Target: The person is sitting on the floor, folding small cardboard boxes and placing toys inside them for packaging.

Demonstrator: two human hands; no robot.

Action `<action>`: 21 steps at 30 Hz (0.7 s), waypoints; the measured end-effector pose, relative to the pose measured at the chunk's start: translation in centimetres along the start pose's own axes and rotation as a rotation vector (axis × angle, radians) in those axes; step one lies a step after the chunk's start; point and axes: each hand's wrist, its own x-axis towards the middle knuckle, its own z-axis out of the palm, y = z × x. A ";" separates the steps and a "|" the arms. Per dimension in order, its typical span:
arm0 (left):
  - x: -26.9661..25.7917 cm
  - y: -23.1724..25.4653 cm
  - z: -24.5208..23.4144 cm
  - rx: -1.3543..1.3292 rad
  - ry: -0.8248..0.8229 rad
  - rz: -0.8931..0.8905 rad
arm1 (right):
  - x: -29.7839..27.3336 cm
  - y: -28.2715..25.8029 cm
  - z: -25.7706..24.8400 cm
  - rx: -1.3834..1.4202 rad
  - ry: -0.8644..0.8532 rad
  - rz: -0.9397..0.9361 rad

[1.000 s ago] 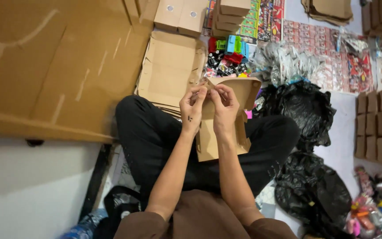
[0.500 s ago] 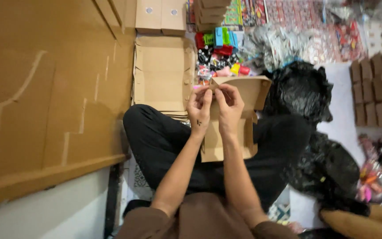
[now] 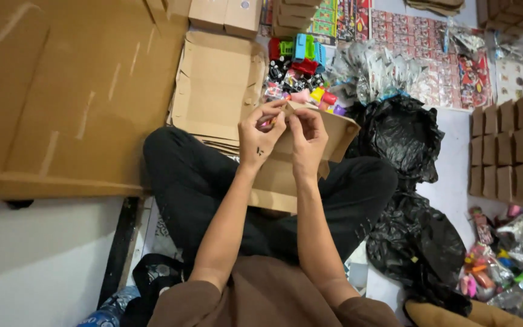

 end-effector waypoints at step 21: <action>-3.7 -0.1 0.1 -0.001 0.070 0.143 | -2.0 0.3 -0.8 0.014 0.035 0.002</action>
